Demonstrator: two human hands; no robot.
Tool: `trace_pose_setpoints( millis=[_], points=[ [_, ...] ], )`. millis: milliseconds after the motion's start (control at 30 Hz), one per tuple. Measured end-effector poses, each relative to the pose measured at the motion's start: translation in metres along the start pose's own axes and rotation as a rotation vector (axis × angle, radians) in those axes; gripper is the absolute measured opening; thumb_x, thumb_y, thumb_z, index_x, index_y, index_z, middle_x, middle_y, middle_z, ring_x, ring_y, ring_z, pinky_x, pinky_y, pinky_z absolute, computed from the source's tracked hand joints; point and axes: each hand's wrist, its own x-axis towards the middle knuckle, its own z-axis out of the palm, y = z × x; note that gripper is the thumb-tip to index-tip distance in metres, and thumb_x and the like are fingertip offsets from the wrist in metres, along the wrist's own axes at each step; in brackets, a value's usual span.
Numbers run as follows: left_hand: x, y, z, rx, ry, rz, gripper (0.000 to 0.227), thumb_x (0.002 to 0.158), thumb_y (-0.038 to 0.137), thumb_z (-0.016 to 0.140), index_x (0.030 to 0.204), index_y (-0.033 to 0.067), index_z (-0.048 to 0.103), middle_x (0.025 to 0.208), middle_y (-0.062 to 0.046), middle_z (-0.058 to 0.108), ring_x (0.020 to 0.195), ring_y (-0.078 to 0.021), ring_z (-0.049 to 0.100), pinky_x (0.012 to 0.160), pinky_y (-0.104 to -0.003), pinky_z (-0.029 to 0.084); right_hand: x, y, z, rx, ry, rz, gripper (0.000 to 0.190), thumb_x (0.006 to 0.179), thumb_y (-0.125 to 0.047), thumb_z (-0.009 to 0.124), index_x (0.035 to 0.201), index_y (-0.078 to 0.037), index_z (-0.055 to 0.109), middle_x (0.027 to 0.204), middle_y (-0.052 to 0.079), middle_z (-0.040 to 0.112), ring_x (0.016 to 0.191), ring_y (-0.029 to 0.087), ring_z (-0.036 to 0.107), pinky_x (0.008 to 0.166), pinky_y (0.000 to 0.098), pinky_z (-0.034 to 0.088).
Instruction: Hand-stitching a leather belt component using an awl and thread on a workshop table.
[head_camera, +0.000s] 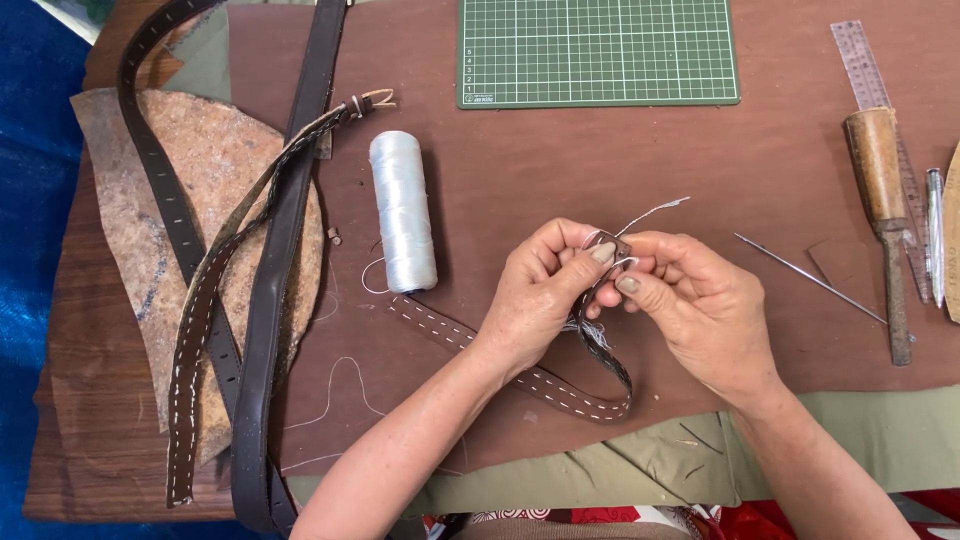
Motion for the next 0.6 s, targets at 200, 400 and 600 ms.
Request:
trace_pose_setpoints(
  millis=[200, 400, 600],
  points=[
    [0.003, -0.002, -0.001, 0.017, 0.015, 0.011, 0.013, 0.098, 0.008, 0.07, 0.104, -0.0027, 0.065, 0.078, -0.015, 0.07, 0.063, -0.0135, 0.071, 0.048, -0.02, 0.055, 0.007, -0.005, -0.01, -0.326, 0.018, -0.15, 0.007, 0.094, 0.002, 0.075, 0.101, 0.002, 0.077, 0.085, 0.014, 0.067, 0.061, 0.015, 0.061, 0.058, 0.0267, 0.053],
    [0.001, 0.013, 0.003, 0.101, -0.016, -0.06, 0.01, 0.096, 0.015, 0.07, 0.096, 0.0085, 0.062, 0.078, -0.005, 0.067, 0.061, -0.0091, 0.064, 0.051, -0.021, 0.048, 0.006, -0.032, -0.014, -0.633, -0.095, -0.294, 0.005, 0.099, -0.001, 0.069, 0.098, -0.005, 0.072, 0.098, 0.008, 0.068, 0.078, 0.013, 0.059, 0.066, 0.0246, 0.046],
    [0.002, 0.009, 0.001, 0.096, -0.018, -0.03, 0.011, 0.095, 0.015, 0.07, 0.097, 0.0079, 0.062, 0.078, -0.005, 0.067, 0.06, -0.01, 0.064, 0.05, -0.022, 0.048, 0.014, -0.036, -0.027, -0.788, -0.176, -0.176, 0.005, 0.102, -0.008, 0.063, 0.106, -0.009, 0.066, 0.072, 0.0, 0.071, 0.06, 0.008, 0.068, 0.064, 0.0233, 0.052]
  ],
)
